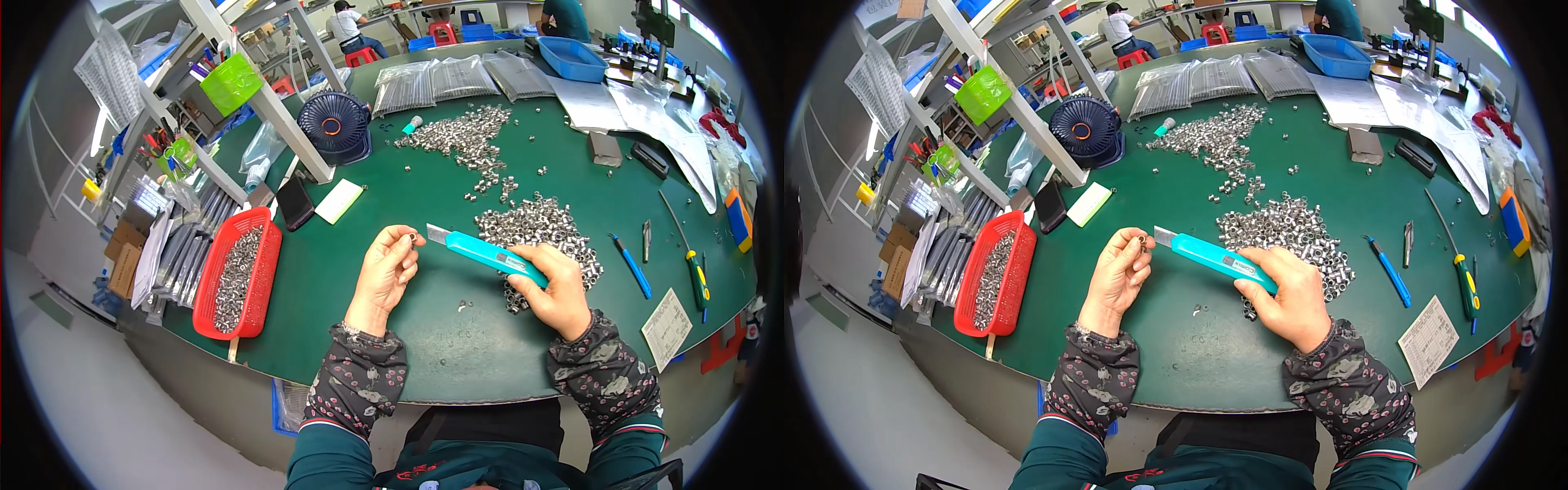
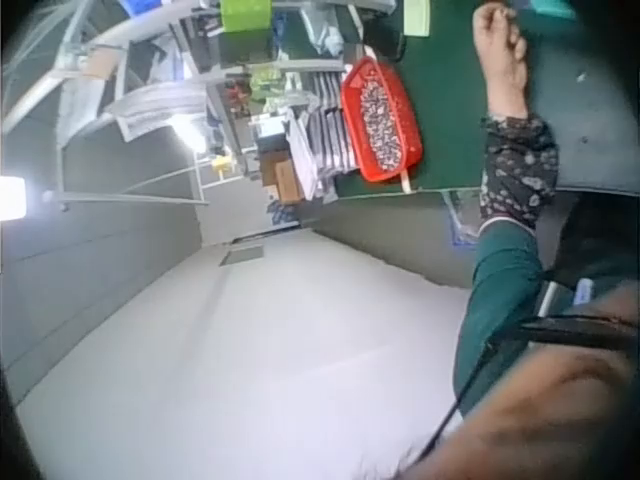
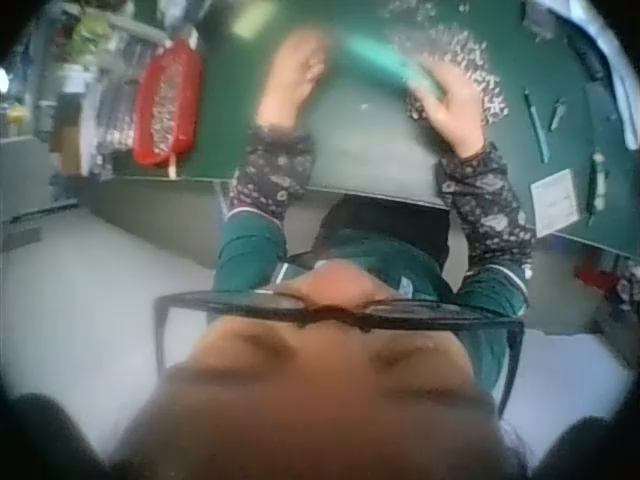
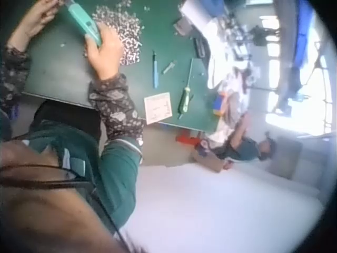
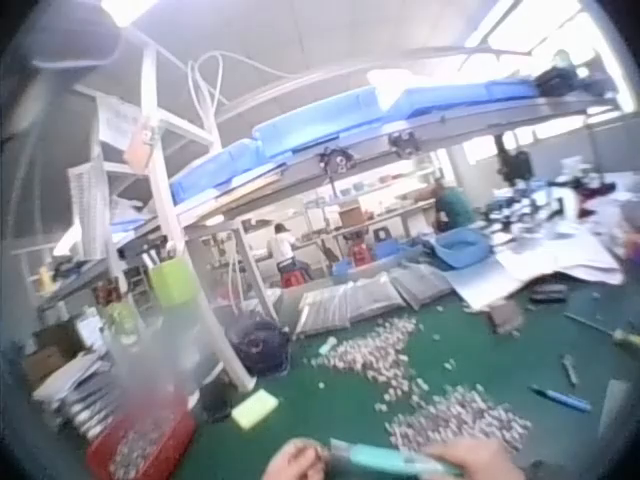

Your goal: Inspecting and deburring small metal components using a utility knife at a manufacturing workbench.

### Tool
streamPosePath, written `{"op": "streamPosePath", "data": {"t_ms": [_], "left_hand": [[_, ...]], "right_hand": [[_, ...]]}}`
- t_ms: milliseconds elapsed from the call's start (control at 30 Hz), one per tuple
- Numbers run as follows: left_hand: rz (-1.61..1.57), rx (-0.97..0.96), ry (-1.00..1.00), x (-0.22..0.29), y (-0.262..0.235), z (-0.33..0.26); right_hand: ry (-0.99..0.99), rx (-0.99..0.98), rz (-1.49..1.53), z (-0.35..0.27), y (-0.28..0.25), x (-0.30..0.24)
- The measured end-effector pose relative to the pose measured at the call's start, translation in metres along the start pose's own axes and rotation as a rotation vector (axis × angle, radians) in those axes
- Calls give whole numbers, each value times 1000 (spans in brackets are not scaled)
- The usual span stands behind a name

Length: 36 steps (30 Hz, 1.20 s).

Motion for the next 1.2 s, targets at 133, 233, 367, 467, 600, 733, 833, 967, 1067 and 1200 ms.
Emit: {"op": "streamPosePath", "data": {"t_ms": [133, 233, 367, 467, 600, 733, 833, 967, 1067, 1200], "left_hand": [[-29, -19, 1, -1, -1, 0], [-33, -5, -2, -2, 1, -1], [-14, -25, 2, -2, 4, -1], [10, -49, -7, -3, 3, -2], [-16, 23, -79, -6, 1, -4], [-42, 41, -111, -7, 6, -3], [-126, -4, -140, -8, 16, -2], [97, 13, -248, -23, 26, 6], [535, 2, -233, -32, 37, 23], [1225, 8, -135, -31, 46, 43]], "right_hand": [[24, -40, 56, 1, 2, 2], [41, -102, 127, 0, 5, 8], [121, -188, 289, -1, 12, 15], [115, -188, 285, 0, 12, 15], [-26, -31, 15, -3, 4, -2], [39, 136, 136, 0, -13, 9], [64, 142, 228, 2, -10, 14], [75, 144, 255, 1, -12, 13], [91, 195, 286, -2, -14, 17], [63, 214, 287, -1, -13, 14]]}}
Point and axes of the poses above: each hand's wrist, its own z-axis towards the middle knuckle, its own y-axis out of the palm, x = y × z, the point moved 5 cm from there along z, towards the middle knuckle, and after that the axes turned 10 degrees about -x, right-handed, at the moved point
